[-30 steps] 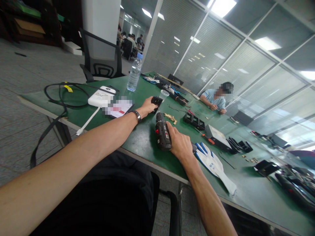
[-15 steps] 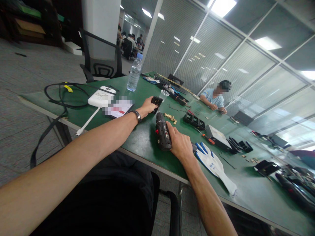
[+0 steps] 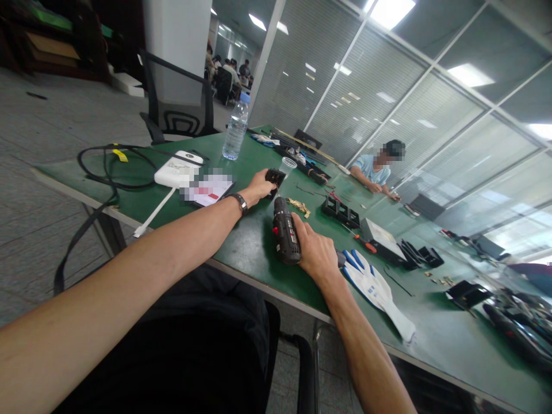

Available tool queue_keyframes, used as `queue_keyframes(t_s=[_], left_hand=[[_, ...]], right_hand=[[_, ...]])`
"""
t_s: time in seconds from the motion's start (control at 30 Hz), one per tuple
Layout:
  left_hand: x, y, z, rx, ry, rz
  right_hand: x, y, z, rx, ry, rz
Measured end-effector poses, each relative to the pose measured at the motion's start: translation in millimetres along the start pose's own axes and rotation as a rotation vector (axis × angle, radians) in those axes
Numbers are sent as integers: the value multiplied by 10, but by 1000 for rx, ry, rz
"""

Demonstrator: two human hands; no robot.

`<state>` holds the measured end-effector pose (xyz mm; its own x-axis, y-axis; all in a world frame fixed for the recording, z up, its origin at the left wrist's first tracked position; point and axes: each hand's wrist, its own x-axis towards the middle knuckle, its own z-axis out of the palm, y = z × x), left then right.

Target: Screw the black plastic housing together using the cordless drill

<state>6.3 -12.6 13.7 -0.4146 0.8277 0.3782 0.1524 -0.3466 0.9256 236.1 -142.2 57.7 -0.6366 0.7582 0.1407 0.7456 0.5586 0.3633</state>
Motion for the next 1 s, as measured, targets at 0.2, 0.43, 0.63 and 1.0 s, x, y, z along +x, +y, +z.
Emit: queue_keyframes(t_s=[0.2, 0.43, 0.63, 1.0], left_hand=[[-6, 25, 3, -27, 10, -34], [6, -9, 9, -8, 10, -5], [-5, 5, 9, -19, 11, -24], [34, -57, 9, 17, 0, 25]], right_hand=[[3, 5, -4, -4, -27, 5], [3, 7, -3, 3, -16, 4], [-3, -10, -37, -14, -56, 12], [-3, 2, 5, 1, -11, 4]])
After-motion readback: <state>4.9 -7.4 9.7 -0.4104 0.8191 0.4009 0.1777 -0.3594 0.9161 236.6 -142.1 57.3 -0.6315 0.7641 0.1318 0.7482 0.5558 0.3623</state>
